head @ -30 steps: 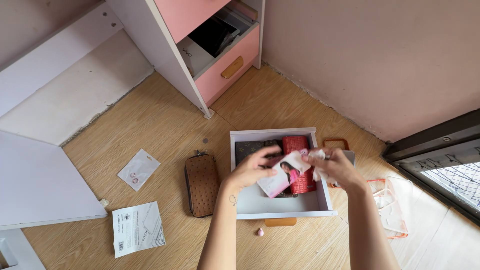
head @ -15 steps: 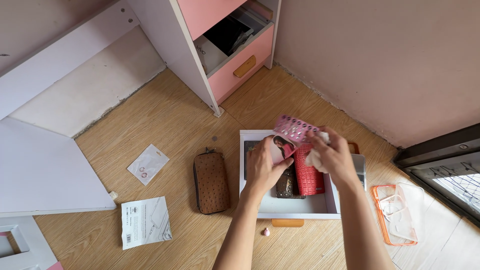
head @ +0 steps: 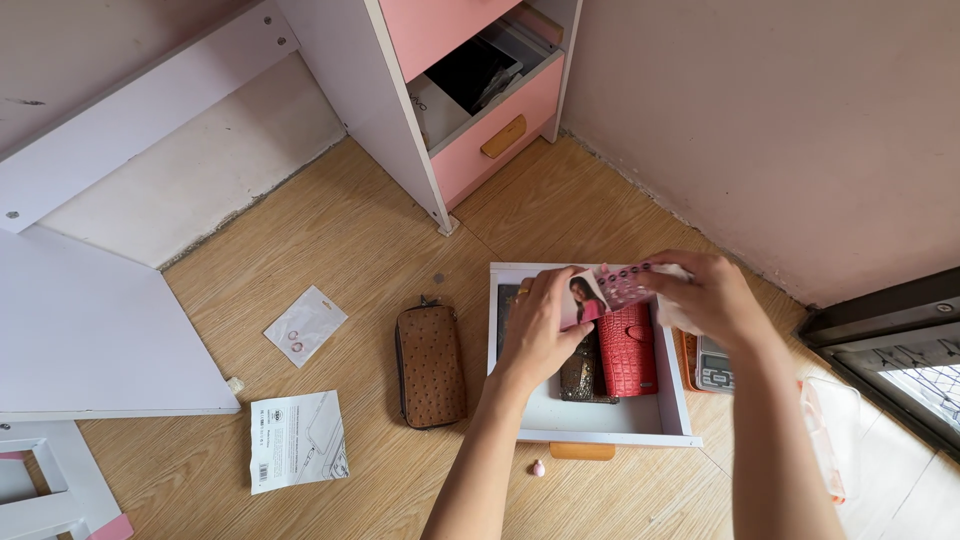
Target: The person removes items from a pink drawer, wipes the items and the drawer interior with a cloth, and places the items back into the drawer. The person handles phone cases, wallets, and a small pouch.
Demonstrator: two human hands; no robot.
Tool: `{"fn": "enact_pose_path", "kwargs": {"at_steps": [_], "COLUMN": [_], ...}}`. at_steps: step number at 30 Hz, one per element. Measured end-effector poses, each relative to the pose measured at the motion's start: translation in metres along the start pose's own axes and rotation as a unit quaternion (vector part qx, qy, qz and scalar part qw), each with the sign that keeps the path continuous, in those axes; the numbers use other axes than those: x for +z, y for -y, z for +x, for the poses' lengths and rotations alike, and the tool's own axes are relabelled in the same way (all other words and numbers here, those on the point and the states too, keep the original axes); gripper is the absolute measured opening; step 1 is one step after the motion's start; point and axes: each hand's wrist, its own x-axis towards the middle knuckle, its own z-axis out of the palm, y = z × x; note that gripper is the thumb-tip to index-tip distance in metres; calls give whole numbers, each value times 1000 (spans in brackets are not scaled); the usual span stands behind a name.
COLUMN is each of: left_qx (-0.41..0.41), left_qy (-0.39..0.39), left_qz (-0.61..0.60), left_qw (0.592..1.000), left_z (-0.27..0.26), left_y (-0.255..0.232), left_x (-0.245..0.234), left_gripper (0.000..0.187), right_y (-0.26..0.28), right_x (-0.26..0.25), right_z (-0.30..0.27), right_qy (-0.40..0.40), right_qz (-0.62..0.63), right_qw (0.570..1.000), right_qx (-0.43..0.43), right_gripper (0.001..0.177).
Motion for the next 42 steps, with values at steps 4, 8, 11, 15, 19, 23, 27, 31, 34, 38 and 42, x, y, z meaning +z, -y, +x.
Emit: {"fn": "enact_pose_path", "kwargs": {"at_steps": [4, 8, 11, 15, 19, 23, 27, 31, 34, 38, 42], "left_qx": [-26, -27, -24, -43, -43, -72, -74, -51, -217, -351, -536], "left_qy": [-3, -23, -40, -50, -69, -92, -132, -183, -144, -339, -245], "left_qz": [35, 4, 19, 15, -2, 16, -4, 36, 22, 111, 249], "left_qw": [999, 999, 999, 998, 997, 993, 988, 981, 965, 866, 769], "left_z": [5, 8, 7, 5, 4, -10, -29, -41, -54, -86, -115], "left_y": [-14, -21, -19, -20, -21, -12, 0, 22, 59, 119, 145], "left_x": [1, 2, -4, -7, -13, -33, -49, -57, -73, -121, -163], "left_gripper": [72, 70, 76, 76, 73, 73, 73, 63, 42, 47, 116], "right_y": [2, 11, 21, 31, 40, 50, 56, 56, 48, 26, -18], "right_x": [33, 47, 44, 45, 54, 62, 81, 116, 125, 118, 109], "right_z": [0, -8, -12, -20, -24, -27, -20, -21, -23, -13, 3], "right_qy": [-141, -211, -219, -211, -165, -34, 32, 116, 138, 82, 58], "right_qz": [-124, -211, -141, -98, -56, -55, -107, 61, 80, 146, 186], "right_qw": [982, 942, 962, 965, 980, 996, 991, 989, 987, 984, 981], "right_qx": [-34, -155, -78, -123, -95, -65, -71, -62, 6, -54, 21], "right_gripper": [37, 33, 44, 29, 28, 31, 34, 41, 46, 40, 36]}}
